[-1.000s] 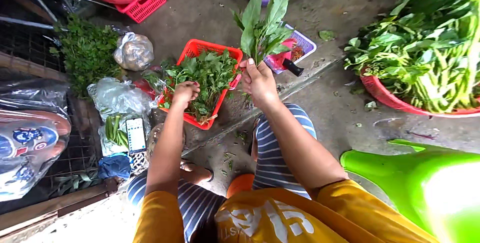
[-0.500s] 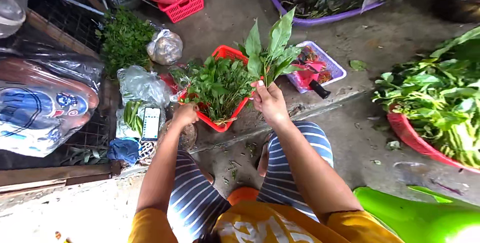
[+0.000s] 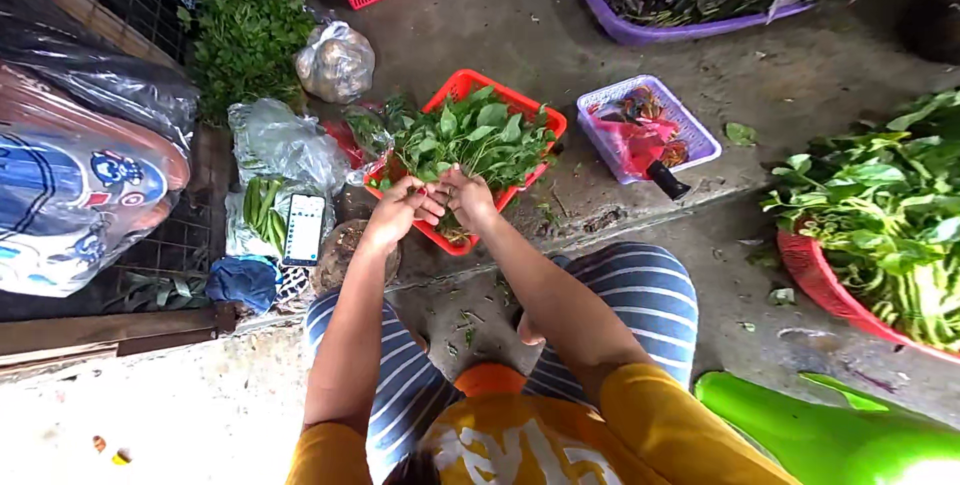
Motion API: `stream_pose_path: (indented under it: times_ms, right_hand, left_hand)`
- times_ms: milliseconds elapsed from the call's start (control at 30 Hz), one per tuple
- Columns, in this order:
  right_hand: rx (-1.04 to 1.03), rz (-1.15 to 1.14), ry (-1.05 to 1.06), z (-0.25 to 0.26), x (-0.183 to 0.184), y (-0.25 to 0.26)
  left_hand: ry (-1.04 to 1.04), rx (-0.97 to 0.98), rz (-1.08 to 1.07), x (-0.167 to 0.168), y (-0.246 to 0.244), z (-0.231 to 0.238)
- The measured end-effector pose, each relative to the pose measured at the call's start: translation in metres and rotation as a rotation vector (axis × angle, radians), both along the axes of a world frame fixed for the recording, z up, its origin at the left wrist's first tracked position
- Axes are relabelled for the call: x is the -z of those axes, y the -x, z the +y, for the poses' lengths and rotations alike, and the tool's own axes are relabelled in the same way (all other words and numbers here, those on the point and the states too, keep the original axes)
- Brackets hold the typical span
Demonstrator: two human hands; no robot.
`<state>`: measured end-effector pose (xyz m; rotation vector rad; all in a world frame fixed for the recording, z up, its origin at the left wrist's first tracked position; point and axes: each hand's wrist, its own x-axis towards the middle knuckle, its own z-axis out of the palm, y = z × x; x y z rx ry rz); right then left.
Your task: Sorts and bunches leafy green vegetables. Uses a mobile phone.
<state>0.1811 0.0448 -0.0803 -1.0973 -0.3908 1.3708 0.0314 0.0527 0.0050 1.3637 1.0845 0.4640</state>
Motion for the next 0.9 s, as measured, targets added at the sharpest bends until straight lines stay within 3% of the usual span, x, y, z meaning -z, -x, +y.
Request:
stream_pose_path:
  times_ms: [167, 267, 367, 467, 633, 900]
  right_hand:
    - [0.081, -0.11, 0.072, 0.034, 0.021, -0.033]
    - [0.091, -0.049, 0.119, 0.038, 0.03, -0.057]
    - [0.017, -0.056, 0.094, 0.033, 0.017, -0.067]
    - [-0.009, -0.165, 0.055, 0.015, -0.034, -0.063]
    - [-0.123, -0.376, -0.192, -0.043, -0.1, -0.052]
    - [-0.096, -0.171, -0.272, -0.074, -0.096, -0.016]
  left_hand:
    - [-0.021, 0.039, -0.399, -0.02, 0.05, -0.003]
    - [-0.105, -0.006, -0.595, -0.023, 0.072, 0.0]
    - [-0.133, -0.111, -0.591, -0.022, 0.068, -0.002]
    - [-0.147, -0.169, -0.525, -0.023, 0.055, -0.005]
    - [-0.158, -0.145, -0.535, -0.021, 0.031, -0.009]
    - [-0.009, -0.044, -0.561, -0.01, -0.015, -0.024]
